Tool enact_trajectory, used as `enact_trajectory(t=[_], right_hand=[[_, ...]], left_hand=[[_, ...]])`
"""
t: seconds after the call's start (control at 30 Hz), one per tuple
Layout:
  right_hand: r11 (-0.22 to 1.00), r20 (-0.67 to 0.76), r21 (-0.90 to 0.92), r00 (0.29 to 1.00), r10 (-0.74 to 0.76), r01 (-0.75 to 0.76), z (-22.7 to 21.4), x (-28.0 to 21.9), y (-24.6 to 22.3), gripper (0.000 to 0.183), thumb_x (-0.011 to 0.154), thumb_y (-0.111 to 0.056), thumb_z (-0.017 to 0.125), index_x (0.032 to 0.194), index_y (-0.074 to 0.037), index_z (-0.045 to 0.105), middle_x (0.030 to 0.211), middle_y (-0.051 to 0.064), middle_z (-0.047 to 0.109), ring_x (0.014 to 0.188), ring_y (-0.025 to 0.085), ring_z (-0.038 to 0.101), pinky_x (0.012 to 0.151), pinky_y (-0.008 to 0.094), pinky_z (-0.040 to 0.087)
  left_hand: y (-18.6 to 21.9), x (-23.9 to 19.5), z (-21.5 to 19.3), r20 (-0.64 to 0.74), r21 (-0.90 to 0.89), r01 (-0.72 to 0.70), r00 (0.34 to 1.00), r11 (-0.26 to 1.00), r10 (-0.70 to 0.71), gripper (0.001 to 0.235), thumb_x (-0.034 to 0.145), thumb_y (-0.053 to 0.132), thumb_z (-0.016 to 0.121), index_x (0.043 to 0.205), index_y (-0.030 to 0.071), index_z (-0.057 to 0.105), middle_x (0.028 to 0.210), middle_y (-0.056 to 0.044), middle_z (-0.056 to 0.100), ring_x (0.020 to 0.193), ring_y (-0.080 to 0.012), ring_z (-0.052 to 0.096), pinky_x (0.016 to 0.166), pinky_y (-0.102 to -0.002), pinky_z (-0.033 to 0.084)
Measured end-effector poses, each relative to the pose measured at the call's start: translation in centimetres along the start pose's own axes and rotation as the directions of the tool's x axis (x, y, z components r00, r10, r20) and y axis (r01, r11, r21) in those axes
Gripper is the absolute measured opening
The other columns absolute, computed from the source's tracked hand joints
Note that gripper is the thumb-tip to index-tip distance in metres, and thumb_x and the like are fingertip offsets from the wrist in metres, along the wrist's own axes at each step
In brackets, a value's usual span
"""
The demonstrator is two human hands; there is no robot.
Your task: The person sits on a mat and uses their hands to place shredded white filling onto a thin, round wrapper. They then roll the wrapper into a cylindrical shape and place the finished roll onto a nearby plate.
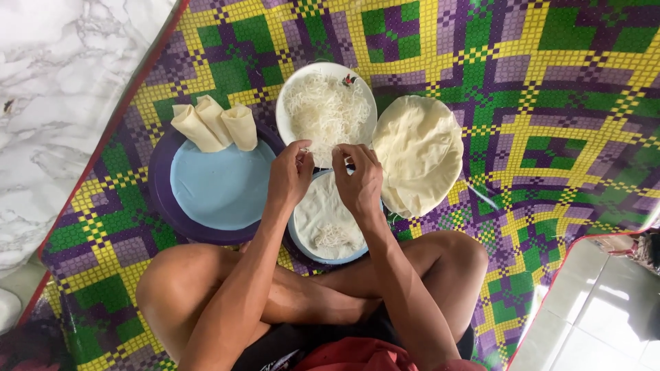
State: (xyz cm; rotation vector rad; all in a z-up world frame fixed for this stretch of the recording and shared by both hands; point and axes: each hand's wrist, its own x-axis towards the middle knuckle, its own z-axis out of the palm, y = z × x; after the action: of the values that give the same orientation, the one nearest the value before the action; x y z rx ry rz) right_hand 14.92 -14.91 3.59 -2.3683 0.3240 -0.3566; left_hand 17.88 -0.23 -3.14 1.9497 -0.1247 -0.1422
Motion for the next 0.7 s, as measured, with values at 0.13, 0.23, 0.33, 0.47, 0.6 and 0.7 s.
enact_trajectory(t=[0.13, 0.23, 0.33, 0.47, 0.6, 0.7], right_hand=[[0.994, -0.023, 0.091, 0.998, -0.061, 0.062, -0.6, -0.4, 0.4, 0.009, 0.101, -0.015, 0.066, 0.101, -0.013, 0.075, 0.081, 0.003, 0.069, 0.081, 0.025, 0.071, 0.072, 0.041, 0.059], [0.985, -0.058, 0.133, 0.993, -0.1, 0.107, -2.4, 0.1, -1.5, 0.01, 0.104, -0.013, 0.064, 0.102, -0.011, 0.074, 0.081, 0.003, 0.068, 0.081, 0.025, 0.071, 0.072, 0.04, 0.058], [0.983, -0.144, 0.133, 0.983, -0.111, 0.13, -3.8, 0.0, -2.4, 0.006, 0.101, -0.013, 0.069, 0.1, -0.015, 0.075, 0.082, 0.0, 0.069, 0.08, 0.019, 0.07, 0.072, 0.034, 0.055], [0.983, -0.152, 0.146, 0.985, -0.087, 0.109, -3.1, 0.2, -1.3, 0.006, 0.099, -0.012, 0.071, 0.098, -0.015, 0.076, 0.082, -0.001, 0.07, 0.077, 0.016, 0.069, 0.072, 0.031, 0.053], [0.988, -0.066, 0.111, 0.993, -0.099, 0.106, 0.0, -0.4, 1.5, 0.008, 0.1, -0.013, 0.069, 0.094, -0.01, 0.074, 0.076, 0.005, 0.069, 0.074, 0.022, 0.07, 0.067, 0.037, 0.054], [0.999, 0.03, 0.029, 0.999, -0.021, 0.02, 1.6, -0.3, 2.5, 0.007, 0.096, -0.017, 0.072, 0.09, -0.014, 0.075, 0.076, 0.003, 0.071, 0.074, 0.025, 0.07, 0.069, 0.039, 0.059]], left_hand=[[-0.3, -0.4, 0.1, -0.014, 0.009, -0.018, 1.0, 1.0, 0.018, 0.028, 0.104, 0.014, 0.061, 0.129, 0.006, 0.071, 0.085, -0.013, 0.074, 0.072, -0.0236, 0.072, 0.059, -0.033, 0.062], [-0.9, 0.3, 0.1, 0.028, 0.011, 0.009, 1.0, 1.0, -0.009, 0.033, 0.105, 0.023, 0.057, 0.131, 0.006, 0.07, 0.096, -0.016, 0.075, 0.081, -0.0257, 0.074, 0.066, -0.035, 0.064], [-0.5, -0.2, 0.1, 0.058, 0.04, 0.033, 0.998, 0.999, -0.035, 0.039, 0.105, 0.03, 0.055, 0.134, 0.008, 0.069, 0.11, -0.018, 0.077, 0.094, -0.03, 0.077, 0.076, -0.037, 0.066], [-0.6, -0.4, 0.3, 0.073, 0.016, 0.042, 0.996, 0.999, -0.043, 0.043, 0.104, 0.032, 0.053, 0.136, 0.008, 0.069, 0.114, -0.017, 0.076, 0.098, -0.0284, 0.077, 0.078, -0.036, 0.066], [-0.4, -0.6, 0.5, 0.025, 0.005, 0.037, 0.999, 0.999, -0.037, 0.036, 0.103, 0.019, 0.061, 0.135, 0.005, 0.069, 0.106, -0.022, 0.076, 0.091, -0.0316, 0.077, 0.071, -0.037, 0.067], [-0.5, -0.5, 0.3, 0.005, -0.023, 0.003, 1.0, 1.0, -0.003, 0.032, 0.103, 0.013, 0.058, 0.132, 0.005, 0.069, 0.1, -0.021, 0.075, 0.086, -0.0324, 0.076, 0.067, -0.039, 0.066]])
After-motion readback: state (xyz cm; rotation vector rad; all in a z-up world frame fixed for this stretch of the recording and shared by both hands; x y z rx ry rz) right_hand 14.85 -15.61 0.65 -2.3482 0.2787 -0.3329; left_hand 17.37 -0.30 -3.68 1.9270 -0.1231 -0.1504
